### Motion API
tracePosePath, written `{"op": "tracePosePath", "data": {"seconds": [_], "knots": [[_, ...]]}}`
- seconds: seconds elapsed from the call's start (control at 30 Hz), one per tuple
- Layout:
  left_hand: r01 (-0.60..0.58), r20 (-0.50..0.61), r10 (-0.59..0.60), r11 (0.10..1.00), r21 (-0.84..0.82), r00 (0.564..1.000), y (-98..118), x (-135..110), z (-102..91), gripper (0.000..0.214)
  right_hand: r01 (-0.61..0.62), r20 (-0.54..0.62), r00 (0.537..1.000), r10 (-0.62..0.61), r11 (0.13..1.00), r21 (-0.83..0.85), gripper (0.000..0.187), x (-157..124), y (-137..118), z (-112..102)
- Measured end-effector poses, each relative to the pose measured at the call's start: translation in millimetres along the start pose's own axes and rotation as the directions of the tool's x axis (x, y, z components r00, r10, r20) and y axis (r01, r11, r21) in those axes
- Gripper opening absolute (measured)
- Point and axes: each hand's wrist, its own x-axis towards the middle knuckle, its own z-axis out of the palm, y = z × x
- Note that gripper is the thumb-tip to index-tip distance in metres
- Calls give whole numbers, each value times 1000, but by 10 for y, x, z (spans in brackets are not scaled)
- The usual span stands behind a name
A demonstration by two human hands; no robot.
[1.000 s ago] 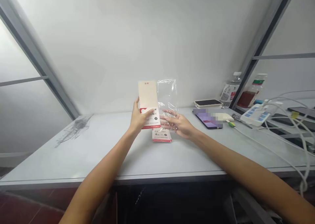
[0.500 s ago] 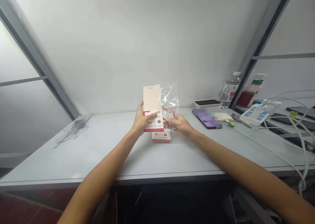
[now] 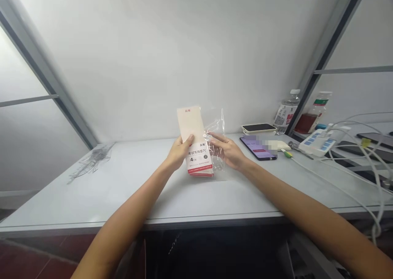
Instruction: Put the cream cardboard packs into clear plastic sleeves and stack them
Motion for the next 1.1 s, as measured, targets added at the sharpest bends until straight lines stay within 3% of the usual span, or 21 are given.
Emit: {"op": "tracePosePath", "data": {"seconds": [0.1,0.23,0.4,0.6,0.77,1.0,1.1], "knots": [[-13,65,10,999,40,998,-27,23,-41,36,1,17,1000,-2,1000,11,32,-21,-12,25],[4,144,-20,994,112,989,-26,41,-110,33,22,-43,999,-20,999,38,33,-45,-48,34],[53,151,-78,985,166,985,21,19,-123,30,47,61,997,-53,994,94,46,-59,-56,17],[60,125,-79,988,146,989,44,-22,-48,44,16,139,990,-22,999,44,59,-64,-24,5],[6,72,-8,1000,30,997,29,-1,-40,46,65,144,987,-67,998,21,51,-44,7,-9],[42,226,-61,995,86,972,27,1,-102,48,83,120,990,-75,995,-56,46,-5,31,-60],[48,243,-68,995,89,968,27,6,-108,46,97,139,986,-86,993,-73,40,6,37,-72]]}}
